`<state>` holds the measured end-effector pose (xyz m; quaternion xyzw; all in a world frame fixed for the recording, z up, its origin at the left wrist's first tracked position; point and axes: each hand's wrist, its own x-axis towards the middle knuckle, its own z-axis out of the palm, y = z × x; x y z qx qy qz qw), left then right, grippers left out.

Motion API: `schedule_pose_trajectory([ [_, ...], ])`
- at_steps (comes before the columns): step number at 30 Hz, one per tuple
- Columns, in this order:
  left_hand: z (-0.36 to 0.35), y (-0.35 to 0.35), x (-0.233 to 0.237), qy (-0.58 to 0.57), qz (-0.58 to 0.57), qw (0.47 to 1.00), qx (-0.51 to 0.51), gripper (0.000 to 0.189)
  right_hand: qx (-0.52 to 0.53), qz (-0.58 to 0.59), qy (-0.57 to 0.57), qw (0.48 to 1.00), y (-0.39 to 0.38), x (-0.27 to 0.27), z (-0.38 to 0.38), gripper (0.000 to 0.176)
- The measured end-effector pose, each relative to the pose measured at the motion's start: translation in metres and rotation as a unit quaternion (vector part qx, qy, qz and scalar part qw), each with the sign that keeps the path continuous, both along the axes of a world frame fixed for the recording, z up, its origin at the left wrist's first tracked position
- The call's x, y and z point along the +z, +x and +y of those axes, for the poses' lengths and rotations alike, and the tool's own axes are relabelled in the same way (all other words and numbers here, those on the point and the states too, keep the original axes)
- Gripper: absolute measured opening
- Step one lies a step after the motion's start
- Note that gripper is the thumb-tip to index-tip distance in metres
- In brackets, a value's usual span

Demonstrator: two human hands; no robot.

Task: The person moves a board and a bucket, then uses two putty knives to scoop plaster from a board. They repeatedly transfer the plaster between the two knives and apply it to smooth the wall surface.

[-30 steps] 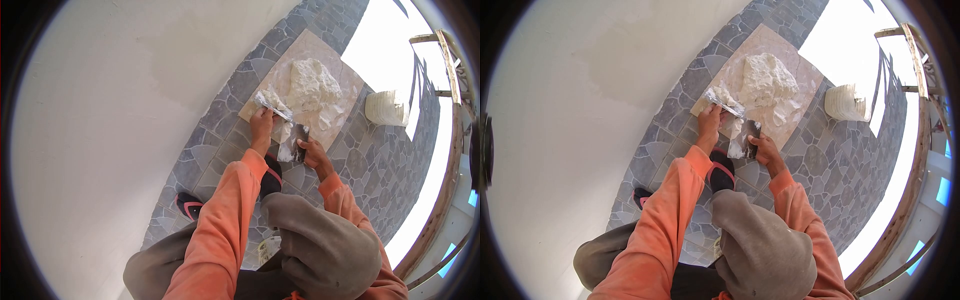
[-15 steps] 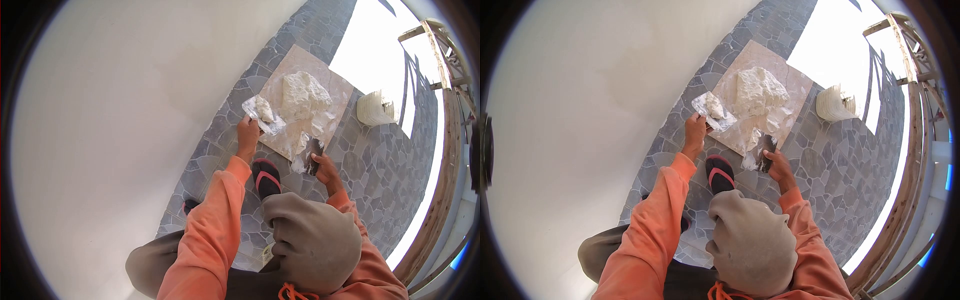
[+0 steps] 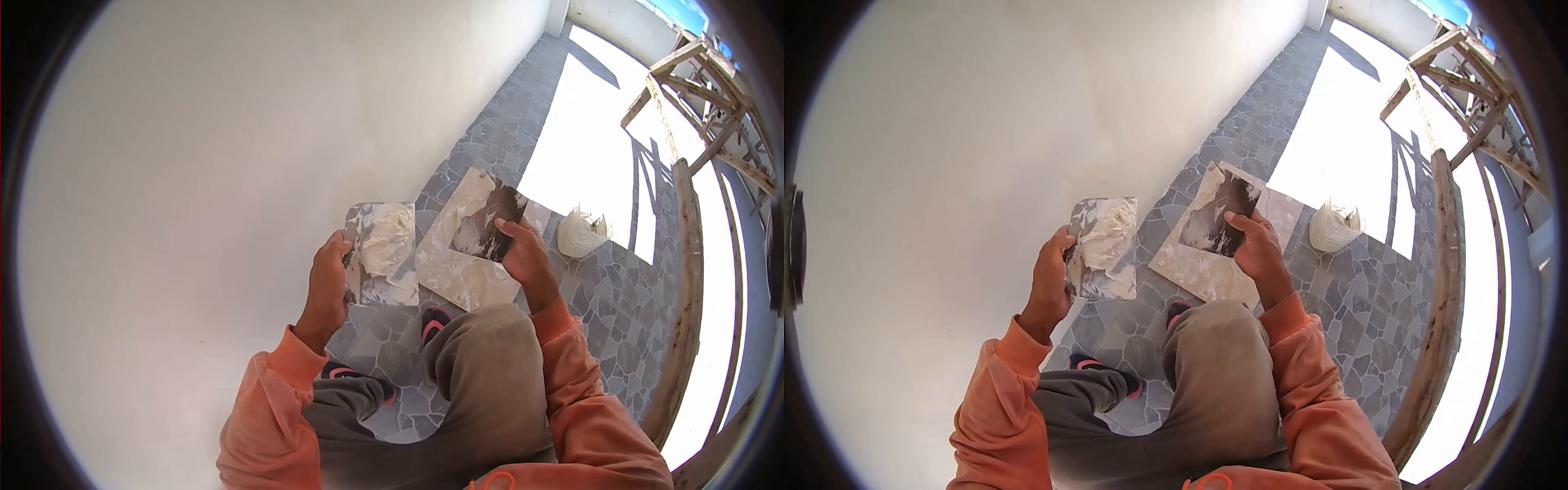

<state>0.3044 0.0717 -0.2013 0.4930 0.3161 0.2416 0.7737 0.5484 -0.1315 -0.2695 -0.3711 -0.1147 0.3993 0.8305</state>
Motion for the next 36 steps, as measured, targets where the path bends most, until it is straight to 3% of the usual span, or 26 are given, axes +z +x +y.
schedule_pose_trajectory([
  [1, -0.006, -0.011, 0.014, -0.014, -0.009, 0.999, 0.035, 0.031, 0.009, -0.005, 0.01, 1.0, -0.001, 0.011, 0.009, 0.039],
  [4, -0.022, -0.04, 0.062, -0.041, -0.066, 0.997, -0.012, 0.033, 0.021, -0.032, 0.042, 0.998, -0.001, 0.033, 0.03, 0.041],
  [7, -0.032, -0.055, 0.076, -0.062, -0.074, 0.995, 0.021, 0.035, -0.008, -0.046, 0.032, 0.998, 0.004, 0.052, 0.046, 0.036],
  [12, -0.026, -0.071, 0.067, -0.112, -0.087, 0.99, 0.016, 0.034, -0.081, -0.098, -0.027, 0.991, 0.024, 0.065, 0.099, 0.03],
  [16, -0.017, -0.069, 0.07, -0.1, -0.054, 0.993, 0.011, 0.033, -0.133, -0.203, -0.05, 0.969, 0.077, 0.021, 0.171, 0.026],
  [20, -0.006, -0.066, 0.065, -0.085, -0.039, 0.996, 0.004, 0.031, -0.266, -0.322, -0.127, 0.899, 0.1, 0.007, 0.232, 0.025],
  [24, 0.009, -0.061, 0.05, -0.072, -0.034, 0.997, 0.005, 0.03, -0.312, -0.409, -0.213, 0.831, 0.105, 0.013, 0.259, 0.032],
  [29, 0.019, -0.051, 0.056, -0.09, -0.002, 0.996, 0.028, 0.027, -0.338, -0.49, -0.25, 0.763, 0.105, 0.017, 0.286, 0.036],
  [36, 0.022, -0.05, 0.05, -0.074, -0.026, 0.997, 0.017, 0.024, -0.304, -0.532, -0.315, 0.725, 0.102, 0.021, 0.294, 0.032],
])
